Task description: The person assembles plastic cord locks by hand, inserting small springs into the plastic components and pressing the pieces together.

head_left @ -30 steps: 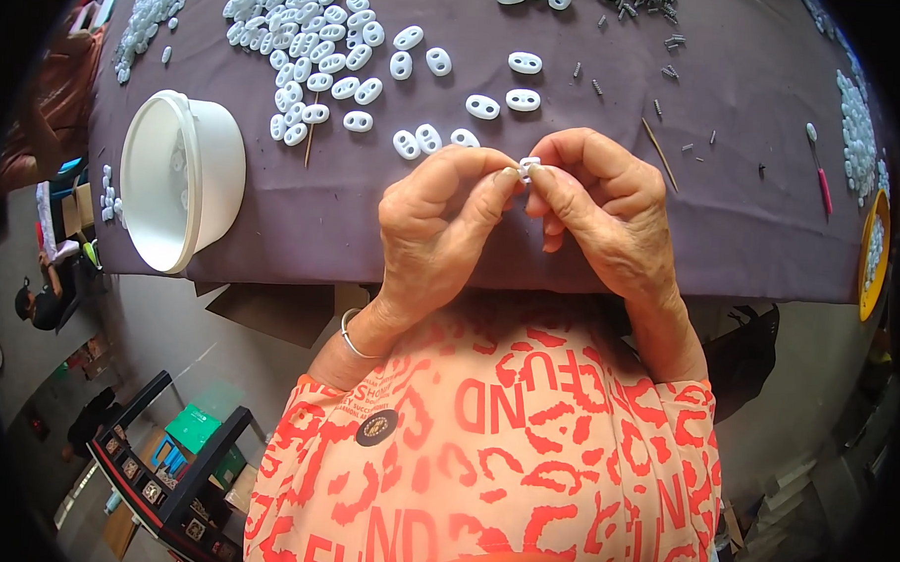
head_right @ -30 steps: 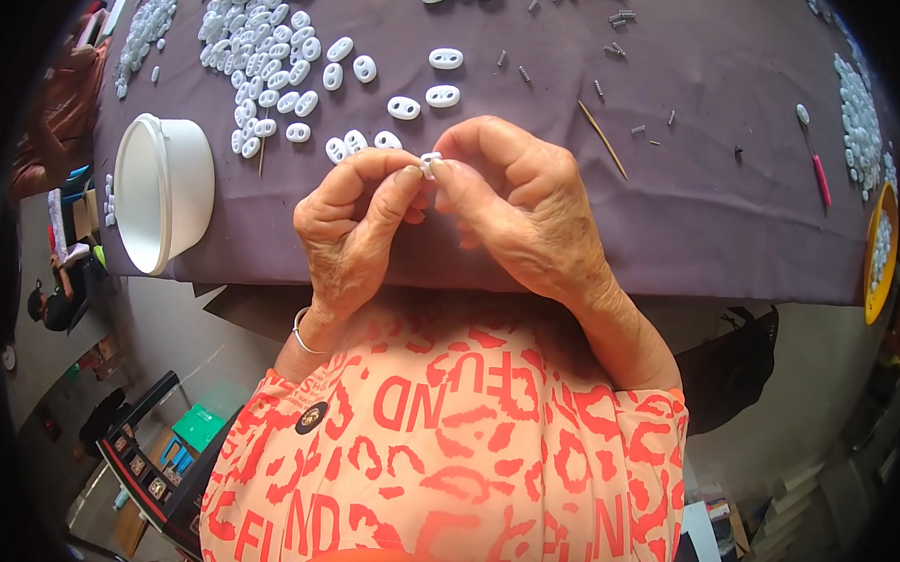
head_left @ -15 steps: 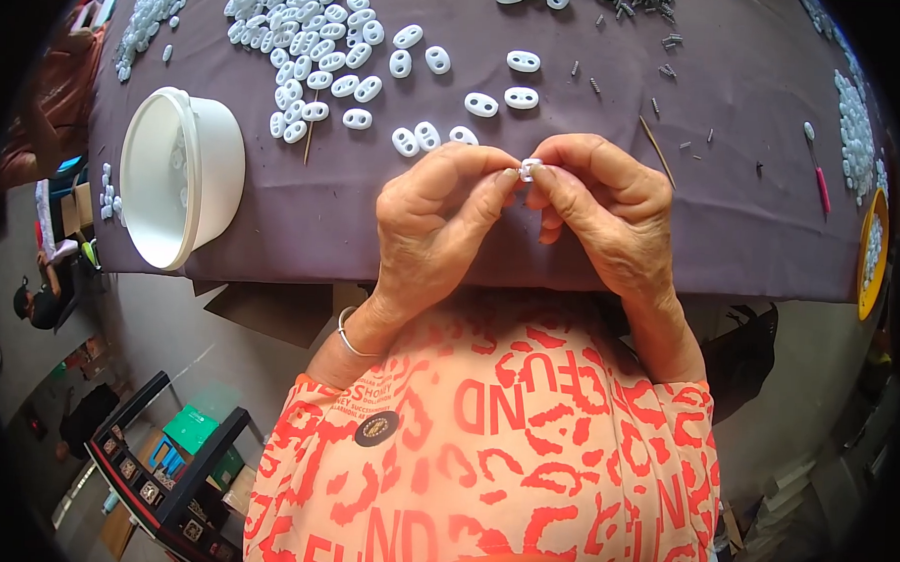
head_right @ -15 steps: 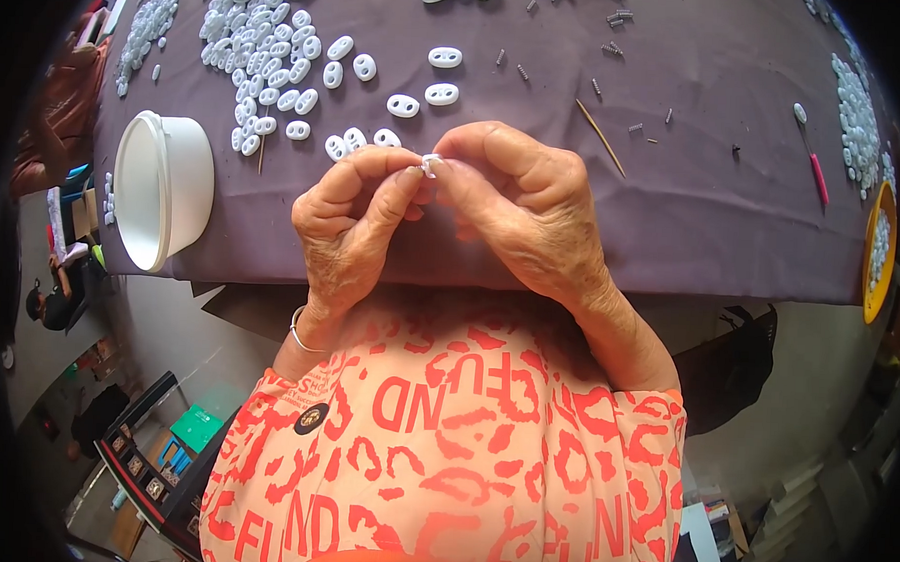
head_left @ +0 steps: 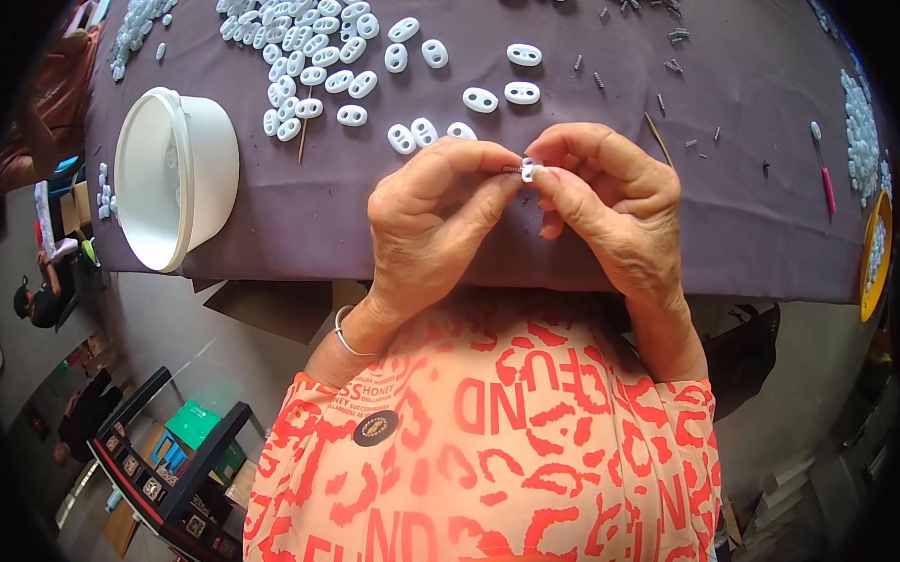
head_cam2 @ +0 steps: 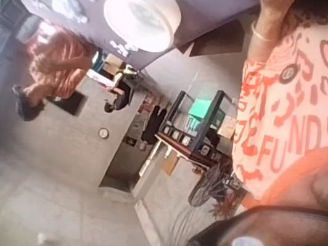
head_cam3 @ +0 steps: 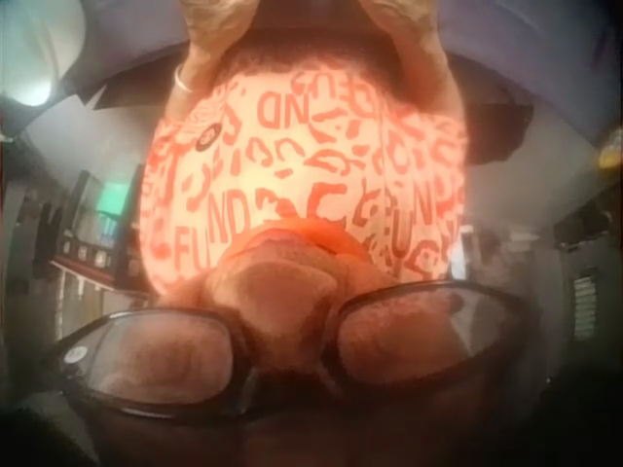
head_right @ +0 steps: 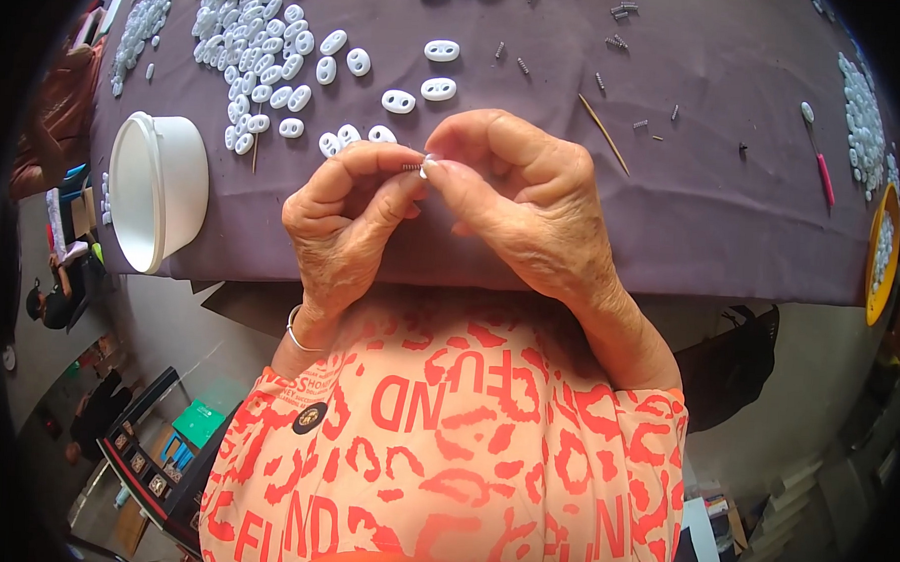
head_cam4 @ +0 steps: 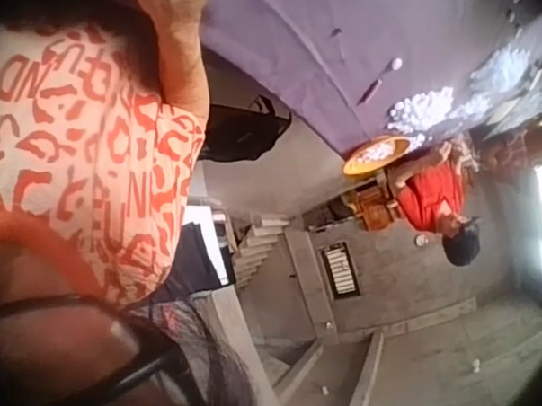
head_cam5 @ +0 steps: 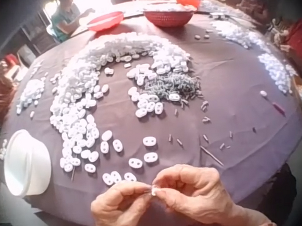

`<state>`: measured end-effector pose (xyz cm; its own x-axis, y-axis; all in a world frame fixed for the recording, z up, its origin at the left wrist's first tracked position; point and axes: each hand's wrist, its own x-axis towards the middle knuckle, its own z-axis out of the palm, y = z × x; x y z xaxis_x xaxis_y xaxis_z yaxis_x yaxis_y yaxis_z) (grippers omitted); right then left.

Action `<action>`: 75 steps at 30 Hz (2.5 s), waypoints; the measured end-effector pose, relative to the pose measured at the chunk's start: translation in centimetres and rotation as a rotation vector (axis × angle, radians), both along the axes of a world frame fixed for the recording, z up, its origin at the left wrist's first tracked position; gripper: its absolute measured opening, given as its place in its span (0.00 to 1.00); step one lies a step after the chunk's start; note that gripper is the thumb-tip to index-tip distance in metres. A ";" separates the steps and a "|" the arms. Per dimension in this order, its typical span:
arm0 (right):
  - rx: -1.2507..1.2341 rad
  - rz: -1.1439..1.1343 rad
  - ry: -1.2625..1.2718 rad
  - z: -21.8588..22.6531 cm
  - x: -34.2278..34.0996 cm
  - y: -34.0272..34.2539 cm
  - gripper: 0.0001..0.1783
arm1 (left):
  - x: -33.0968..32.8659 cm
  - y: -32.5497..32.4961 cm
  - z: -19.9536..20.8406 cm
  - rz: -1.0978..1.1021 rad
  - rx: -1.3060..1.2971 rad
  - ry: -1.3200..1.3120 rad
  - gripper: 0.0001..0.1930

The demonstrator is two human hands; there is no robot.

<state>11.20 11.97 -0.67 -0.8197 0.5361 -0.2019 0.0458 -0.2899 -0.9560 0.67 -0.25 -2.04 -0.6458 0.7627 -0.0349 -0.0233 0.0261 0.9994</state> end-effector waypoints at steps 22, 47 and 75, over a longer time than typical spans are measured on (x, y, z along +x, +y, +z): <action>-0.072 -0.015 0.017 0.0 -0.1 0.0 0.10 | 0.0 0.2 0.3 0.032 0.061 -0.089 0.05; -0.109 -0.057 0.038 -0.2 -0.1 0.0 0.09 | -0.5 0.0 0.0 0.020 0.135 -0.150 0.05; -0.110 -0.113 0.051 -0.4 0.2 0.1 0.07 | -0.3 0.1 0.5 0.061 0.032 -0.109 0.09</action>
